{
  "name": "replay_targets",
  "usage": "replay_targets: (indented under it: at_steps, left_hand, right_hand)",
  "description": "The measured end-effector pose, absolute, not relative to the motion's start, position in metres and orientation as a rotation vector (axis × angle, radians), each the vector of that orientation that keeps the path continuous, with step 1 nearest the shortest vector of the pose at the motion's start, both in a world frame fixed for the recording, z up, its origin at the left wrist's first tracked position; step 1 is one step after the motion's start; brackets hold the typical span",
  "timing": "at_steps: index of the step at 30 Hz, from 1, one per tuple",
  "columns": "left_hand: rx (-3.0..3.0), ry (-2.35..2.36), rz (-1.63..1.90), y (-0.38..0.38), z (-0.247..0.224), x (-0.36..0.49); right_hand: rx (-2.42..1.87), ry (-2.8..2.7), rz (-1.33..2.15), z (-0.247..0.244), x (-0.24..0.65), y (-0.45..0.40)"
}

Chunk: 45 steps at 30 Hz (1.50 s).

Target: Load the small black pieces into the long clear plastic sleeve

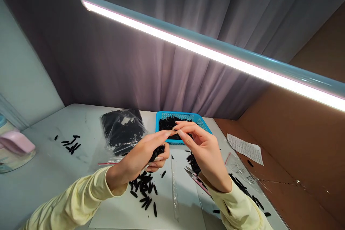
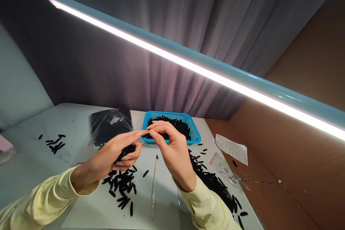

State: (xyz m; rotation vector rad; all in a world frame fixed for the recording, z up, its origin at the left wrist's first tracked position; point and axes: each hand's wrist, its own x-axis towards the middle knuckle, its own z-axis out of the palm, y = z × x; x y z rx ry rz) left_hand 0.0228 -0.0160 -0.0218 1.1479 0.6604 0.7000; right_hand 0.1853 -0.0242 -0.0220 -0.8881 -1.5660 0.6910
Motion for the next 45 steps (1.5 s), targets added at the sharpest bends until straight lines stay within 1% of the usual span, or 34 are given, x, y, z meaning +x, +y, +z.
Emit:
replay_targets:
  at_steps: [8, 18, 23, 32, 34, 39, 45]
  left_hand:
    - [1.248, 0.701, 0.713, -0.020, -0.013, 0.022]
    - [1.267, 0.670, 0.813, -0.017, -0.019, 0.020]
    - [1.251, 0.673, 0.825, -0.017, -0.022, 0.019]
    - [1.265, 0.674, 0.832, -0.017, -0.022, 0.020]
    - [1.271, 0.684, 0.813, -0.018, -0.022, 0.021]
    - [1.306, 0.697, 0.825, -0.020, -0.023, 0.021]
    - [1.263, 0.698, 0.856, -0.021, -0.023, 0.021]
  right_hand:
    - [-0.879, -1.539, 0.696, -0.021, 0.186, -0.025]
    - [-0.936, -1.655, 0.693, -0.021, 0.189, -0.026]
    - [-0.922, -1.725, 0.500, -0.024, 0.188, -0.027]
    - [-0.827, -1.860, -0.118, -0.030, 0.182, -0.025]
    - [-0.833, -1.889, -0.207, -0.032, 0.182, -0.025]
    - [-0.842, -1.905, -0.241, -0.033, 0.181, -0.027]
    - [-0.859, -1.839, -0.153, -0.029, 0.182, -0.026]
